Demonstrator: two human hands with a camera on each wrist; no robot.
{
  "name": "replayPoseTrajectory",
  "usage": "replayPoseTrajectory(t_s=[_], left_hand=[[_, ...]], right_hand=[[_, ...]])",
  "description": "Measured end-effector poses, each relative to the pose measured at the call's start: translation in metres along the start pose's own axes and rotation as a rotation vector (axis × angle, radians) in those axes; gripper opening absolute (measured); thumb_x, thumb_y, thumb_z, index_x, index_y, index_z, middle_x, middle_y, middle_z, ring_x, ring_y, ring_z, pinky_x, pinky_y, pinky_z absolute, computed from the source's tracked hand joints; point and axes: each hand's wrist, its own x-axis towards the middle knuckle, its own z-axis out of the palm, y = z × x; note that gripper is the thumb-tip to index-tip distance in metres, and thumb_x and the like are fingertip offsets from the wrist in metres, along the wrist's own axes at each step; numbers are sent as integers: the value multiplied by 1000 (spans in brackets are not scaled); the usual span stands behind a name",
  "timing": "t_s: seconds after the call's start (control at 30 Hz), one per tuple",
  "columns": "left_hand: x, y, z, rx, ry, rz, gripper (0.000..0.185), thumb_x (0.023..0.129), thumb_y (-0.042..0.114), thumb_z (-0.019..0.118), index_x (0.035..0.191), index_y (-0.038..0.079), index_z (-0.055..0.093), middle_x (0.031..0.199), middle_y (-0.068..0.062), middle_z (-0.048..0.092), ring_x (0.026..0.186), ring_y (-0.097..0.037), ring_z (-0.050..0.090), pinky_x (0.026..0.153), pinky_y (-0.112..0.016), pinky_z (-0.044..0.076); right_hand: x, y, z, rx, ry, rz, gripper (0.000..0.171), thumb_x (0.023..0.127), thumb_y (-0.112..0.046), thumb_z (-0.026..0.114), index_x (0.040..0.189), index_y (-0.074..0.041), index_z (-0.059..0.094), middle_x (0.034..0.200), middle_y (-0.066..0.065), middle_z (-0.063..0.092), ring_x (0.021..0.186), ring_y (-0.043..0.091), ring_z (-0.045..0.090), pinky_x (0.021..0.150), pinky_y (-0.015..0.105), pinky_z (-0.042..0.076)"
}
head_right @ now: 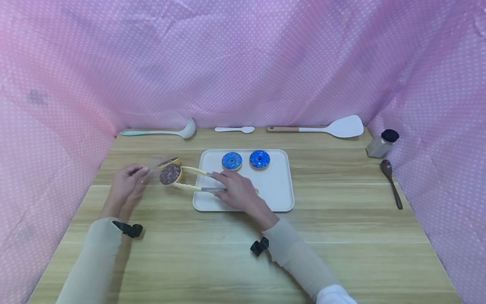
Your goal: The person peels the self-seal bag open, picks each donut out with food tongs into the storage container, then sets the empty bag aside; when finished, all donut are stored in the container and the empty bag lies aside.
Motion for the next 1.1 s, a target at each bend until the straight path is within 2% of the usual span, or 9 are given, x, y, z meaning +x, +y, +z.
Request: replayPoseTrajectory(t_s=[0.2, 0.37, 0.57, 0.73, 0.87, 1.1], left_hand=[[-2, -4, -4, -14, 21, -42, 37, 95, 36, 58, 110, 4, 66, 96, 10, 61, 86, 0, 52, 74, -14, 43], [-2, -2, -5, -4, 17, -64, 40, 95, 39, 57, 113, 5, 66, 104, 3, 62, 89, 1, 51, 79, -16, 43], [0, 1, -5, 8, 15, -50, 39, 95, 40, 57, 113, 7, 67, 107, -1, 64, 89, 2, 52, 78, -15, 43], [1, 2, -4, 17, 17, -42, 39, 95, 40, 58, 113, 7, 67, 109, -3, 64, 90, 1, 52, 78, -16, 44], [0, 3, -5, 16, 9, -46, 40, 95, 40, 57, 114, 6, 67, 111, -6, 64, 90, 2, 52, 79, -16, 43], [1, 1, -8, 34, -1, -45, 40, 95, 41, 56, 114, 7, 67, 113, -10, 63, 89, 1, 53, 76, -15, 45]], right_hand=[[-7, 6, -5, -5, 13, 12, 58, 85, -35, 72, 138, -23, 52, 143, 4, 50, 123, 21, 54, 88, 41, 52], [-11, 12, -9, -15, -11, 11, 57, 85, -36, 71, 138, -25, 52, 141, 0, 52, 121, 18, 55, 89, 39, 51], [-22, 18, -14, -16, -9, 30, 59, 85, -38, 71, 139, -25, 51, 137, -2, 55, 121, 19, 55, 93, 41, 50], [-37, 28, -24, 2, 17, 44, 60, 85, -37, 72, 139, -24, 51, 128, -1, 60, 107, 18, 60, 85, 38, 52], [-51, 38, -34, 23, 18, 67, 58, 85, -35, 72, 138, -22, 52, 129, 0, 59, 96, 19, 60, 80, 35, 50], [-73, 55, -47, 20, -13, 143, 58, 86, -37, 71, 139, -24, 51, 131, 0, 58, 92, 18, 58, 77, 32, 49]])
